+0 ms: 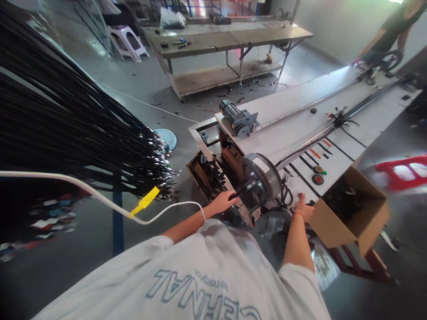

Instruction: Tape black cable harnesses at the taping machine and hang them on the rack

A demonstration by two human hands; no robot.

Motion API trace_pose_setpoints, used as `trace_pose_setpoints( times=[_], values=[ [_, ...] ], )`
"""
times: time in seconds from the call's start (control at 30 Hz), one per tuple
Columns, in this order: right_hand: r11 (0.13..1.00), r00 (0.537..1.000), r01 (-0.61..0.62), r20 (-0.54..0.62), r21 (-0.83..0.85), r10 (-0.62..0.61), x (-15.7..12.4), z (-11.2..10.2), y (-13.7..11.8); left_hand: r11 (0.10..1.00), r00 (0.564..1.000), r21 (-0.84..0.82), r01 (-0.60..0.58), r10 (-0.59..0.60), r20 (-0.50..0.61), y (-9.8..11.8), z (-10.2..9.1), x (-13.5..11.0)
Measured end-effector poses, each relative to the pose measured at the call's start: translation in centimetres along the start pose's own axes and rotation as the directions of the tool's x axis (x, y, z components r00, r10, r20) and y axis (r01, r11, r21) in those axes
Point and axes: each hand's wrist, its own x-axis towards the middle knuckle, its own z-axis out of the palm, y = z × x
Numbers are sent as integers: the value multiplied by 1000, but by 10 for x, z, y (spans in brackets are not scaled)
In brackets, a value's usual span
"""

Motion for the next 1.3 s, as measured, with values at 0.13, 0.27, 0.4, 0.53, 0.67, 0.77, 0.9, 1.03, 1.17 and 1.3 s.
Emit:
trace_pose_setpoints(
  times=[0.13,0.27,0.4,0.53,0.67,0.77,0.9,1.03,1.17,1.3],
  values=[
    [1000,1000,-18,-20,-5,18,3,5,1,1000,1000,-16,0,-1,-9,0,4,-1],
    [1000,1000,-12,-26,5,12,4,6,2,998,1000,-58,-5,5,10,-1,10,-5],
    [1000,1000,-15,-27,-3,15,1,4,0,998,999,-55,29,-31,-36,0,9,-6],
    [1000,999,-22,-31,3,22,0,2,-1,1000,1000,-21,7,-7,-26,-2,6,-5],
    [1000,1000,-7,-24,-3,7,0,1,0,997,991,11,71,-72,112,-26,6,-12],
    [1000,1000,-1,-22,-10,1,1,1,1,986,978,91,139,-151,143,-51,3,-23],
    [1000,1000,14,-15,-10,-14,0,0,1,995,995,22,95,-96,38,-58,-9,-36],
    [1000,1000,0,-19,13,0,-1,-1,2,998,998,-18,67,-67,10,-38,-18,-35],
    [998,1000,11,-22,59,-10,-1,0,2,999,999,-12,35,-36,-18,-21,-13,-21],
    [999,1000,8,-29,45,-7,1,1,3,999,999,-30,27,-28,-34,-14,-5,-6]
  ],
)
